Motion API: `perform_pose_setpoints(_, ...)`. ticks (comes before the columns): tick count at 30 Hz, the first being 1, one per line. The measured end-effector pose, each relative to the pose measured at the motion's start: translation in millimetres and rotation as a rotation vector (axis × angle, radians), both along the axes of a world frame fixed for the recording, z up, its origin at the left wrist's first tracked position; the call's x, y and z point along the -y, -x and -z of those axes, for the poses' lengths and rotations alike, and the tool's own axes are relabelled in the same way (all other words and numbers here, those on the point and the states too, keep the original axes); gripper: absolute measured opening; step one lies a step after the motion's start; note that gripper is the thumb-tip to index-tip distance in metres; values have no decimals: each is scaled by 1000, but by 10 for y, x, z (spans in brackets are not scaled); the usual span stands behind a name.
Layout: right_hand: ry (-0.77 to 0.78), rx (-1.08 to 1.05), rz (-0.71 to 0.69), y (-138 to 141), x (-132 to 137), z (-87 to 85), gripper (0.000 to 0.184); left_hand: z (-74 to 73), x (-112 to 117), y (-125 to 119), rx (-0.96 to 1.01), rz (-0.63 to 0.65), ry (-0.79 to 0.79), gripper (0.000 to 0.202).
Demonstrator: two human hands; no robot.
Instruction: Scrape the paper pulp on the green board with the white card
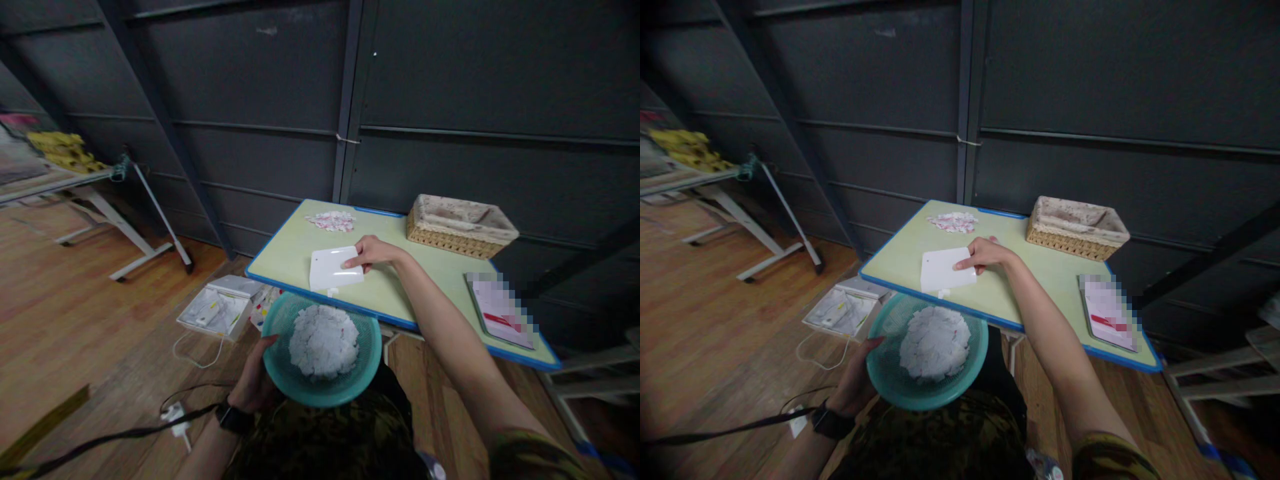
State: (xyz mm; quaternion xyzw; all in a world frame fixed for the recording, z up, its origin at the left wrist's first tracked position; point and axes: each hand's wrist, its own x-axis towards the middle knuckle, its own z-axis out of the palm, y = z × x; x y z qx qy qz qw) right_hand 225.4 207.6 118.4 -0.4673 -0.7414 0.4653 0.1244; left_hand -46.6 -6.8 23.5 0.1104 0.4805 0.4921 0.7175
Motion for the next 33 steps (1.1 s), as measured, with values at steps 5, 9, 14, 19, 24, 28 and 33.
perform_pose_setpoints(5,33,-5,-88,201,138,30,46,-103,16,-19,10,6,46,34)
perform_pose_setpoints(9,76,-90,-109,370,261,103,48,-123,15,-24,-24,-17,39,27)
perform_pose_setpoints(14,150,-235,-93,475,320,152,47,-66,13,1,-26,-25,16,26)
perform_pose_setpoints(19,-133,-473,280,193,53,62,46,-51,-22,47,-32,-41,14,30)
perform_pose_setpoints(24,-233,-391,468,-69,-153,94,42,-115,-78,85,-31,-94,-1,35)
perform_pose_setpoints(28,-107,-344,320,19,-112,197,38,-130,-90,122,-50,-97,-1,28)
perform_pose_setpoints(33,-3,-308,149,231,40,232,37,-77,-87,166,-58,-77,-25,19)
